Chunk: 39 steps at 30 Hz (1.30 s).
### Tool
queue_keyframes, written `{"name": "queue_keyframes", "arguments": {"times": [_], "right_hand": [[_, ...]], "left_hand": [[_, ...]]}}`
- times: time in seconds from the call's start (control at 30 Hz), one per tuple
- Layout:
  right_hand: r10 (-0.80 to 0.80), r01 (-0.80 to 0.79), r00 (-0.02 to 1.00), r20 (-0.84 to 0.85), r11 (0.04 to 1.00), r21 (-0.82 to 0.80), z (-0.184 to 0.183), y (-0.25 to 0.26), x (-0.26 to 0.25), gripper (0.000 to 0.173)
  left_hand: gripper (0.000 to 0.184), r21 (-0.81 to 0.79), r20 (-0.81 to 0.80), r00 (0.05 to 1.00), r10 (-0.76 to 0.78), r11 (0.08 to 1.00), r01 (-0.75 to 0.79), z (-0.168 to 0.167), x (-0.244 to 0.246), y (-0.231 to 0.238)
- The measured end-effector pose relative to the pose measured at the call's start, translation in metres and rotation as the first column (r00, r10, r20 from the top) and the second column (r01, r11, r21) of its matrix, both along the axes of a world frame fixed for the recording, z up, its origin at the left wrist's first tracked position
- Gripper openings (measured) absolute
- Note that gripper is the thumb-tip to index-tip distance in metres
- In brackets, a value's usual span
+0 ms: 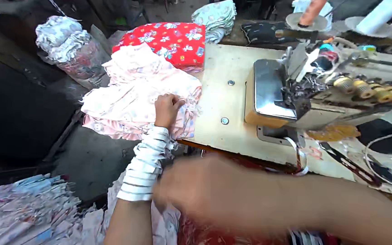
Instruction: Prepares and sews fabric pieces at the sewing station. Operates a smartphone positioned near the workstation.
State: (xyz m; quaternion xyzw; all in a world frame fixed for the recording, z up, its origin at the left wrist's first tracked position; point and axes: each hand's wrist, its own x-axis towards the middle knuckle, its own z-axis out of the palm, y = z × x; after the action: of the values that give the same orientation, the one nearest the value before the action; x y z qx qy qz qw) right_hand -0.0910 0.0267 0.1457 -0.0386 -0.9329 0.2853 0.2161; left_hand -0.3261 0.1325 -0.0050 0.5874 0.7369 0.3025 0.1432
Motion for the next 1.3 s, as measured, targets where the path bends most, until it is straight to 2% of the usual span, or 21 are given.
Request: {"name": "queue_keyframes", "arguments": {"times": [0.07, 0.17, 0.23, 0.27, 0.3, 0.37, 0.43, 0.53, 0.6, 0.63, 0.7, 0.77, 0.83, 0.87, 0.93, 0.97, 1.07, 1.1, 1.17, 1.23, 1.3], "right_hand": [[-0.163, 0.164, 0.986, 0.02, 0.974, -0.159, -0.029, 0.069, -0.018, 0.018], [-0.42, 0.404, 0.905, 0.072, 0.794, -0.454, -0.066, 0.134, -0.039, 0.034], [-0.39, 0.453, 0.886, 0.251, 0.616, -0.644, -0.086, 0.148, -0.058, 0.06], [-0.346, 0.455, 0.885, 0.311, 0.505, -0.734, -0.098, 0.151, -0.068, 0.067], [-0.344, 0.429, 0.889, 0.304, 0.392, -0.814, -0.109, 0.155, -0.077, 0.064], [-0.46, 0.262, 0.875, 0.151, 0.187, -0.947, -0.119, 0.161, -0.086, 0.035], [-0.591, 0.094, 0.807, 0.016, 0.102, -0.99, -0.115, 0.166, -0.075, 0.021], [-0.672, 0.009, 0.738, -0.065, 0.106, -0.994, -0.103, 0.158, -0.028, 0.016], [-0.71, 0.03, 0.697, -0.098, 0.165, -0.986, -0.095, 0.149, 0.013, 0.017], [-0.727, 0.059, 0.677, -0.116, 0.21, -0.976, -0.09, 0.145, 0.034, 0.018], [-0.759, 0.149, 0.634, -0.146, 0.305, -0.941, -0.082, 0.137, 0.074, 0.017], [-0.802, 0.245, 0.567, -0.188, 0.382, -0.891, -0.08, 0.129, 0.108, 0.016], [-0.841, 0.233, 0.496, -0.217, 0.37, -0.899, -0.08, 0.124, 0.136, 0.02], [-0.85, 0.213, 0.484, -0.206, 0.343, -0.915, -0.084, 0.12, 0.146, 0.022], [-0.831, 0.28, 0.544, -0.119, 0.313, -0.908, -0.103, 0.106, 0.156, 0.03], [-0.817, 0.329, 0.572, -0.066, 0.302, -0.895, -0.116, 0.098, 0.154, 0.031], [-0.814, 0.387, 0.58, 0.028, 0.245, -0.889, -0.137, 0.078, 0.149, 0.012], [-0.832, 0.363, 0.555, 0.008, 0.233, -0.902, -0.138, 0.075, 0.151, 0.009], [-0.853, 0.346, 0.521, 0.031, 0.178, -0.921, -0.144, 0.074, 0.157, 0.016], [-0.848, 0.364, 0.521, 0.098, 0.117, -0.924, -0.161, 0.078, 0.158, 0.024], [-0.861, 0.357, 0.497, 0.104, 0.094, -0.929, -0.168, 0.079, 0.156, 0.023]], "left_hand": [[0.027, 0.026, 0.11, 0.993, -0.036, 0.999, 0.033, -0.001, -0.007, -0.003], [0.03, 0.079, 0.294, 0.954, -0.058, 0.996, 0.036, 0.006, -0.009, -0.029], [0.033, 0.083, 0.305, 0.949, -0.074, 0.995, 0.051, 0.015, -0.008, -0.038], [0.034, 0.119, 0.244, 0.961, -0.13, 0.988, 0.103, 0.019, -0.007, -0.039], [0.033, 0.169, 0.142, 0.967, -0.211, 0.968, 0.187, 0.025, -0.005, -0.038], [0.03, 0.216, -0.086, 0.921, -0.379, 0.896, 0.389, 0.036, 0.004, -0.035], [0.031, 0.217, -0.205, 0.842, -0.499, 0.816, 0.536, 0.044, 0.018, -0.03], [0.027, 0.31, -0.154, 0.806, -0.571, 0.747, 0.588, 0.062, 0.044, -0.015], [0.016, 0.428, -0.07, 0.803, -0.592, 0.71, 0.56, 0.08, 0.072, 0.003], [0.022, 0.435, -0.045, 0.786, -0.617, 0.696, 0.572, 0.089, 0.088, 0.015], [0.033, 0.311, 0.002, 0.699, -0.716, 0.664, 0.68, 0.099, 0.122, 0.044], [0.038, 0.173, 0.125, 0.531, -0.838, 0.545, 0.82, 0.101, 0.157, 0.066], [0.038, 0.098, 0.273, 0.425, -0.863, 0.465, 0.88, 0.11, 0.182, 0.074], [0.032, 0.097, 0.317, 0.435, -0.842, 0.486, 0.869, 0.114, 0.19, 0.074], [0.022, 0.096, 0.313, 0.513, -0.799, 0.564, 0.82, 0.112, 0.2, 0.071], [0.02, 0.085, 0.252, 0.564, -0.786, 0.598, 0.797, 0.109, 0.204, 0.07], [0.019, 0.065, -0.029, 0.678, -0.735, 0.675, 0.735, 0.104, 0.211, 0.061], [0.019, 0.086, -0.147, 0.688, -0.711, 0.684, 0.725, 0.104, 0.212, 0.06], [0.017, 0.116, -0.333, 0.68, -0.654, 0.687, 0.717, 0.093, 0.213, 0.066], [0.016, 0.098, -0.35, 0.687, -0.637, 0.705, 0.703, 0.068, 0.215, 0.077], [0.021, 0.122, -0.232, 0.765, -0.601, 0.763, 0.635, 0.051, 0.221, 0.089]]}}
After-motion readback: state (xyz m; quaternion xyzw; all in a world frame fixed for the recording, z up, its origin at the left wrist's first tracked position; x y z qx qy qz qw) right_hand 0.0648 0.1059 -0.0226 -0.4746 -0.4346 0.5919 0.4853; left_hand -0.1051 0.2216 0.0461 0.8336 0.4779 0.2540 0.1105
